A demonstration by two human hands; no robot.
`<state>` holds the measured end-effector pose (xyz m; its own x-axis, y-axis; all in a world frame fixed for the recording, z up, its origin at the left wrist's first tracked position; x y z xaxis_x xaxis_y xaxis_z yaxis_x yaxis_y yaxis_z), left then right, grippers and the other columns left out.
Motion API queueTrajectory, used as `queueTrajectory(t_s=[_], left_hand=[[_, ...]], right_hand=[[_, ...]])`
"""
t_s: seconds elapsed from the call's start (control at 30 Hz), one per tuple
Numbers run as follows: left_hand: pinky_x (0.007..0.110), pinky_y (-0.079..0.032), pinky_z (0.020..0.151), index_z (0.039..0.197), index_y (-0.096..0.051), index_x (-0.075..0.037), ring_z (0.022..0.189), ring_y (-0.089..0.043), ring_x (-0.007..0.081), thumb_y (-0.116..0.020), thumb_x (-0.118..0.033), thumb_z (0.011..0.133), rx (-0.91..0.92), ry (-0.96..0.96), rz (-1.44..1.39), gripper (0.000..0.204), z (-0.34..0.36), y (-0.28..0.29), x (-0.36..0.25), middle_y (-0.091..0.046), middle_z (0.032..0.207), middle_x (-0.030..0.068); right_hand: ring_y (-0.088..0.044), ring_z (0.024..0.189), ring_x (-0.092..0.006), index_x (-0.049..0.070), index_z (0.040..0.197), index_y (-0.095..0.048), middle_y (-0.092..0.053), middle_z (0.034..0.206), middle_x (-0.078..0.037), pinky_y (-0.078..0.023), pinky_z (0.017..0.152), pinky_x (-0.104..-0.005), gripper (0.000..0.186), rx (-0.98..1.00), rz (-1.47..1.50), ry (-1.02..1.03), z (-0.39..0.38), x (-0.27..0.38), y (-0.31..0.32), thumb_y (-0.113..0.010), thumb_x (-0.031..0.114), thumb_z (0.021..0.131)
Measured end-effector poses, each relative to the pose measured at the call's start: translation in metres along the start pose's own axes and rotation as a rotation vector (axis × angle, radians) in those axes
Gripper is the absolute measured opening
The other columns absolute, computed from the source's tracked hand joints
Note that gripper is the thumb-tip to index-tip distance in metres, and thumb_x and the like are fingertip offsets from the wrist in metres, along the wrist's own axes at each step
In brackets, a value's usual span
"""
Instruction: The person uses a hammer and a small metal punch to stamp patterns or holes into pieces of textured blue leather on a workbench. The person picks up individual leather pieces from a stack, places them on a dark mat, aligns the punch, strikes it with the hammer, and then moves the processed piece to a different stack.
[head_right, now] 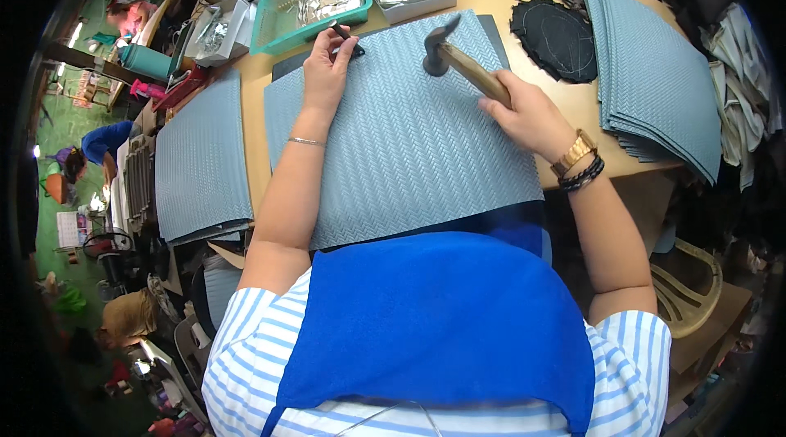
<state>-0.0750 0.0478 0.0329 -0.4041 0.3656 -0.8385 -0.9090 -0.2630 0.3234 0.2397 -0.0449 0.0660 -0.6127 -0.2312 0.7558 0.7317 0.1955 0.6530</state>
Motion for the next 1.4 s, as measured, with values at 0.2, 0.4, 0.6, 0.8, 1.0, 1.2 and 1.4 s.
queueTrajectory(t_s=[0.2,0.4,0.6,0.8,1.0,1.2,1.4], left_hand=[[0.032,-0.055,0.070,0.118,-0.066,-0.005,0.081,-0.073,0.0201,-0.068,-0.018,0.096,0.014,-0.041,0.102,0.026,-0.003,0.005,-0.012,-0.075,0.095,0.0128],[0.029,-0.054,0.073,0.119,-0.066,-0.006,0.082,-0.071,0.0140,-0.070,-0.019,0.096,0.046,-0.024,0.105,0.027,-0.001,-0.003,-0.017,-0.075,0.094,0.0085],[0.032,-0.053,0.072,0.114,-0.063,-0.007,0.080,-0.070,0.0149,-0.067,-0.018,0.098,0.032,0.003,0.122,0.021,-0.006,0.003,-0.013,-0.074,0.091,0.0105],[0.029,-0.055,0.074,0.120,-0.045,-0.005,0.082,-0.068,0.0151,-0.050,-0.015,0.106,-0.031,0.015,-0.083,0.017,0.004,0.006,0.011,-0.064,0.095,0.0059],[0.025,-0.053,0.068,0.121,-0.043,-0.009,0.068,-0.058,0.0103,-0.043,-0.015,0.107,-0.141,0.163,-0.508,0.015,0.009,0.018,0.016,-0.055,0.090,0.0022],[0.021,-0.044,0.066,0.111,-0.058,-0.012,0.074,-0.053,0.0058,-0.060,-0.024,0.102,-0.345,0.140,-0.293,0.016,0.027,0.106,0.007,-0.057,0.087,-0.0024],[0.030,-0.050,0.082,0.111,-0.066,-0.001,0.088,-0.059,0.0123,-0.066,-0.027,0.099,-0.263,0.081,0.374,0.029,0.005,0.214,0.032,-0.066,0.097,0.0033]], right_hand=[[-0.054,0.064,-0.0094,0.002,0.119,-0.057,-0.057,0.077,-0.002,-0.045,0.058,-0.0260,0.027,-0.226,-0.012,0.469,0.061,0.120,0.047,-0.064,0.020,0.099],[-0.066,0.081,-0.0237,0.003,0.121,-0.051,-0.066,0.097,-0.016,-0.053,0.071,-0.0366,0.028,-0.281,0.250,0.749,0.100,0.146,0.010,-0.063,0.017,0.099],[-0.064,0.078,-0.0222,0.005,0.120,-0.057,-0.065,0.088,-0.012,-0.051,0.072,-0.0341,0.029,0.100,-0.232,0.208,0.091,0.087,0.010,-0.060,0.025,0.099],[-0.067,0.099,-0.0385,0.014,0.131,-0.056,-0.070,0.109,-0.018,-0.053,0.082,-0.0473,0.042,-0.360,-0.522,-0.036,0.059,-0.053,0.086,-0.065,0.033,0.095],[-0.066,0.091,-0.0352,0.012,0.125,-0.063,-0.068,0.105,-0.011,-0.054,0.081,-0.0432,0.039,-0.365,-0.571,0.048,0.018,-0.077,0.063,-0.066,0.035,0.094],[-0.066,0.089,-0.0384,0.006,0.136,-0.052,-0.066,0.103,-0.020,-0.053,0.081,-0.0446,0.062,-0.283,-0.360,-0.037,-0.023,-0.024,-0.001,-0.074,0.038,0.088],[-0.063,0.086,-0.0346,0.008,0.133,-0.055,-0.063,0.099,-0.016,-0.053,0.080,-0.0432,0.055,-0.179,-0.041,-0.166,-0.021,-0.027,-0.004,-0.078,0.016,0.083]])
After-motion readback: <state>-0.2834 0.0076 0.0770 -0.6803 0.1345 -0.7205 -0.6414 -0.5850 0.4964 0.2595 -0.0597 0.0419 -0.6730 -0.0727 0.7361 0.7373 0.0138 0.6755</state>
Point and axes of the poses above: each hand's wrist, its own z-axis towards the middle knuckle, its own y-axis out of the back of the hand, x = y × z, the point moved 7 cm from there along z, towards the middle knuckle
